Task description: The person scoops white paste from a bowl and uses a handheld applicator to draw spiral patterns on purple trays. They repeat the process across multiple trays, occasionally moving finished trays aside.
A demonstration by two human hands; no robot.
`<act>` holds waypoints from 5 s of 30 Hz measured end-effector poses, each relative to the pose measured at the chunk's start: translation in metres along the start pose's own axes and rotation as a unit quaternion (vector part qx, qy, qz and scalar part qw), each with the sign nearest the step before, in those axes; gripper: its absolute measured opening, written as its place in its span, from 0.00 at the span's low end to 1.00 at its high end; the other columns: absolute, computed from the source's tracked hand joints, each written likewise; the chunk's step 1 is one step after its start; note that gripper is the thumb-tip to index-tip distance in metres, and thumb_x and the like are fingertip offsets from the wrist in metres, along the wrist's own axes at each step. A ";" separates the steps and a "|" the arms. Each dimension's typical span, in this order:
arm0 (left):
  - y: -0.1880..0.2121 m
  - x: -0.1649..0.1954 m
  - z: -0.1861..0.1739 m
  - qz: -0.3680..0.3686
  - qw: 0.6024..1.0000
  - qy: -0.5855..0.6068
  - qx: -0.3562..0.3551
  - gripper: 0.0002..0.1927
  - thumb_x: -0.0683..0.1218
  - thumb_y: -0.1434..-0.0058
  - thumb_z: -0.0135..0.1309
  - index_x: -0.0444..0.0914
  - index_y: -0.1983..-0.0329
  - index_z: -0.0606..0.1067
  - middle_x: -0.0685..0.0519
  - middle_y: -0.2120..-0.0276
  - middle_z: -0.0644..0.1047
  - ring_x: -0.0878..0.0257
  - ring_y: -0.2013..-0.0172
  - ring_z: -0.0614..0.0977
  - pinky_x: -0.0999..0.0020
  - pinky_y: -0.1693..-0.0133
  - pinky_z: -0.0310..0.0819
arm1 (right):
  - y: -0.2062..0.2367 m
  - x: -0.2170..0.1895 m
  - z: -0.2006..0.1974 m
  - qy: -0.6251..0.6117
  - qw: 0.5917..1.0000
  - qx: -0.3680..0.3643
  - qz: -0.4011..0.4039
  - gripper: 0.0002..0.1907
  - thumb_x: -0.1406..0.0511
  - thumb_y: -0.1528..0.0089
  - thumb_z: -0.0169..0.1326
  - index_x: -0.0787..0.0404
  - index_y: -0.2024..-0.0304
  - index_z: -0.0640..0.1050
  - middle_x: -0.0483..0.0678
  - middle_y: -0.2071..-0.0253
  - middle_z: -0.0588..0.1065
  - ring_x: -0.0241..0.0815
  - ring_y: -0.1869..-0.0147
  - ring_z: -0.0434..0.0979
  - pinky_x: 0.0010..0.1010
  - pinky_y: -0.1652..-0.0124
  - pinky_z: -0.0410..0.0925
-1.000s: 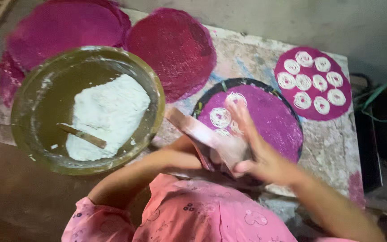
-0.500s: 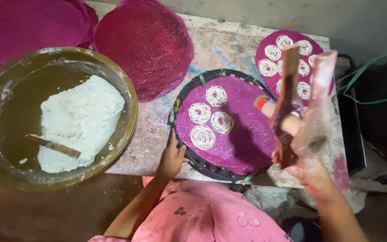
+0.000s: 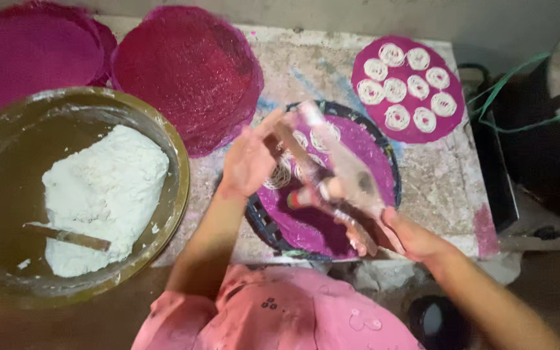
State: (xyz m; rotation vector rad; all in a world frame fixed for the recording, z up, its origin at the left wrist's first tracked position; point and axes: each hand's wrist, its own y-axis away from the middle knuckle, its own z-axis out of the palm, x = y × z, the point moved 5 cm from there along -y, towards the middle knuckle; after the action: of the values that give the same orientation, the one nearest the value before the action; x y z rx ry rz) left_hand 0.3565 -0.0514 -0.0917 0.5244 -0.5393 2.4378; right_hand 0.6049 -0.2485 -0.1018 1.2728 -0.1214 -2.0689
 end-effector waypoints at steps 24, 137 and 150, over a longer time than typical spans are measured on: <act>-0.008 -0.041 -0.035 0.090 0.953 0.290 0.018 0.21 0.65 0.27 0.42 0.45 0.64 0.66 0.60 0.69 0.65 0.65 0.65 0.68 0.62 0.52 0.69 | -0.037 -0.045 0.019 0.445 0.859 0.178 0.182 0.45 0.35 0.39 0.32 0.65 0.76 0.82 0.50 0.79 0.79 0.40 0.75 0.80 0.32 0.70 0.73; -0.074 -0.122 0.021 -0.009 0.961 0.275 0.029 0.28 0.70 0.27 0.41 0.44 0.68 0.67 0.58 0.72 0.66 0.64 0.68 0.70 0.59 0.52 0.69 | 0.038 -0.061 -0.026 0.418 0.838 0.335 0.105 0.39 0.41 0.33 0.36 0.66 0.74 0.78 0.48 0.81 0.74 0.40 0.76 0.73 0.34 0.71 0.68; -0.093 -0.127 0.004 0.014 0.948 0.281 0.151 0.30 0.71 0.30 0.38 0.47 0.78 0.60 0.61 0.82 0.58 0.66 0.78 0.61 0.66 0.66 0.60 | 0.017 -0.097 -0.019 0.552 0.750 0.357 0.071 0.36 0.41 0.34 0.38 0.64 0.57 0.81 0.51 0.76 0.78 0.47 0.71 0.80 0.43 0.63 0.71</act>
State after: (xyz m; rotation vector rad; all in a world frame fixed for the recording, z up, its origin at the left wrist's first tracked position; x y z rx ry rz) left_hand 0.5099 -0.0405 -0.1250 -0.0772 0.0686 2.5512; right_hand 0.6559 -0.1980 -0.0323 2.6430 -0.4634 -0.8132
